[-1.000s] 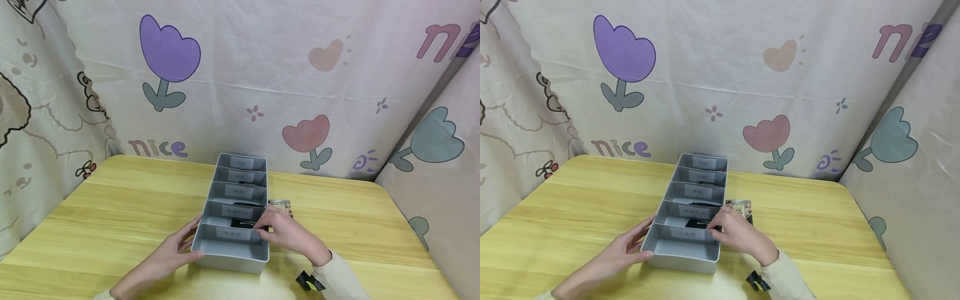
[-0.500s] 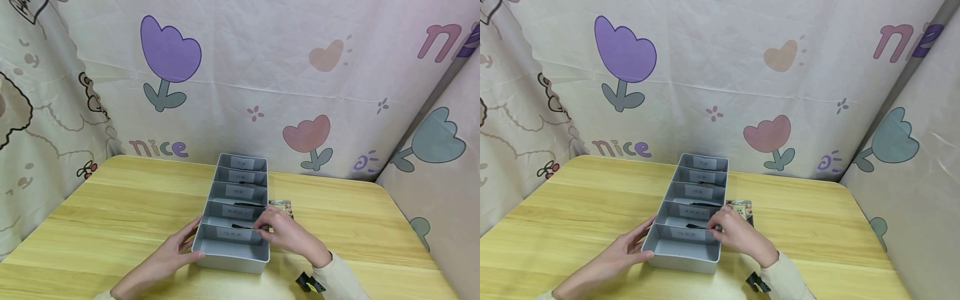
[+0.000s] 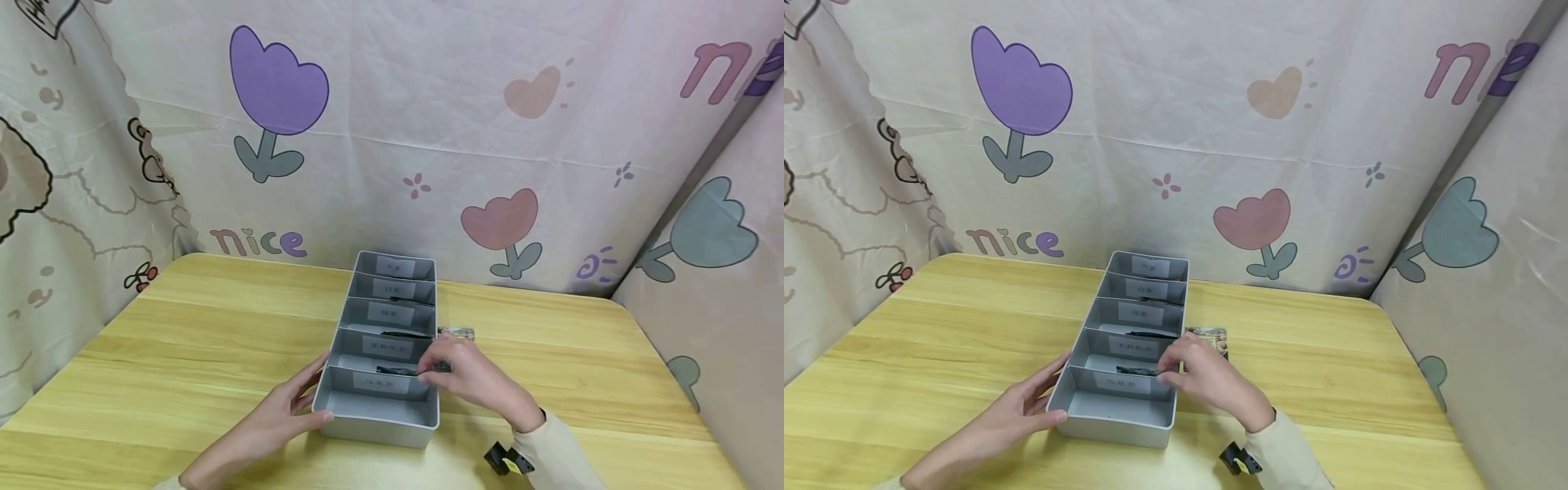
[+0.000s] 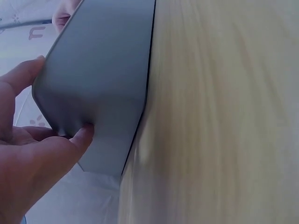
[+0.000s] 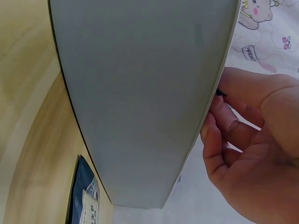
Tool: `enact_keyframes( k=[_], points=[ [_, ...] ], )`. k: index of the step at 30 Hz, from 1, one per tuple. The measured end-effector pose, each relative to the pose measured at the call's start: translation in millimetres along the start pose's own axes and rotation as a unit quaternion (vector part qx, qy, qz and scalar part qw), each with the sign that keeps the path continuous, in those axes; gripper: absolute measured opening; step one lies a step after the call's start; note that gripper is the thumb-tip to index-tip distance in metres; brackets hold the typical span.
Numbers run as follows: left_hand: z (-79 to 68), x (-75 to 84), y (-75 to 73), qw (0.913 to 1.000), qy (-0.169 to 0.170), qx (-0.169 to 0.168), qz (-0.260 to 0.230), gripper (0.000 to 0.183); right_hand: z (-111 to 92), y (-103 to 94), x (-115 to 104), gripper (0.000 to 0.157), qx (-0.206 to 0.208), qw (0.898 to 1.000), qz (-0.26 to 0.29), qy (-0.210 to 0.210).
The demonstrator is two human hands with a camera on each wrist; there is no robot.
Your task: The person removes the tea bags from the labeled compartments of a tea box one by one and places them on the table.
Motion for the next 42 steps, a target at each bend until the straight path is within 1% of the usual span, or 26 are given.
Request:
enact_keyframes(
  k=[2, 3, 6, 9, 12, 15, 18, 23, 27, 31, 38, 40, 42],
  points=[
    [0.0, -0.5, 0.1, 1.0000, -0.004, 0.004, -0.001, 0.082, 0.9, 0.1, 0.3, 0.006, 0.001, 1.000, 0.000, 0.006],
    [-0.1, -0.7, 0.4, 0.9999, -0.012, 0.007, -0.002, 0.082, 1.1, 0.4, 0.6, 0.005, 0.005, 1.000, 0.000, 0.009],
    [-0.6, -2.0, 1.7, 0.9996, -0.026, 0.011, -0.004, 0.084, 1.2, 0.2, 1.3, 0.006, 0.023, 0.999, 0.009, 0.026],
    [-1.4, -3.8, 3.5, 0.9989, -0.044, 0.017, -0.006, 0.086, 0.5, -1.1, 2.7, 0.006, 0.055, 0.997, 0.030, 0.038],
    [-1.7, -6.0, 5.6, 0.9983, -0.053, 0.021, -0.012, 0.087, -0.3, -2.6, 5.1, 0.005, 0.094, 0.994, 0.048, 0.042],
    [-2.1, -8.8, 7.5, 0.9982, -0.052, 0.018, -0.022, 0.086, -0.8, -3.5, 7.6, 0.006, 0.129, 0.989, 0.060, 0.050],
    [-2.7, -11.3, 8.3, 0.9978, -0.055, 0.013, -0.035, 0.085, 0.4, -4.3, 8.8, 0.006, 0.149, 0.984, 0.068, 0.072],
    [-4.4, -13.1, 7.1, 0.9973, -0.059, 0.014, -0.040, 0.083, 6.4, -7.6, 8.6, 0.004, 0.159, 0.977, 0.087, 0.116],
    [-5.2, -13.2, 7.0, 0.9973, -0.061, 0.017, -0.036, 0.084, 11.4, -11.0, 9.7, 0.004, 0.156, 0.968, 0.116, 0.160],
    [-5.7, -13.5, 8.2, 0.9975, -0.054, 0.020, -0.040, 0.084, 14.4, -11.4, 14.3, 0.005, 0.150, 0.958, 0.139, 0.199],
    [-6.3, -8.1, 6.8, 0.9974, -0.056, 0.017, -0.041, 0.083, 19.3, -15.9, 17.1, 0.007, 0.170, 0.945, 0.172, 0.221],
    [-5.6, -6.6, 5.9, 0.9978, -0.050, 0.017, -0.041, 0.083, 20.3, -17.8, 17.0, 0.008, 0.174, 0.942, 0.176, 0.228],
    [-5.1, -5.6, 5.3, 0.9980, -0.042, 0.016, -0.043, 0.082, 21.4, -19.2, 17.2, 0.007, 0.174, 0.941, 0.176, 0.231]
  ],
)
Point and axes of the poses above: each hand's wrist, its own z-axis towards the middle knuckle, its own y-axis out of the palm, x = y × z, the point moved 1 cm from there along z, towards the middle knuckle, and after that the axes turned 14 degrees about x, right-handed, at the moved point
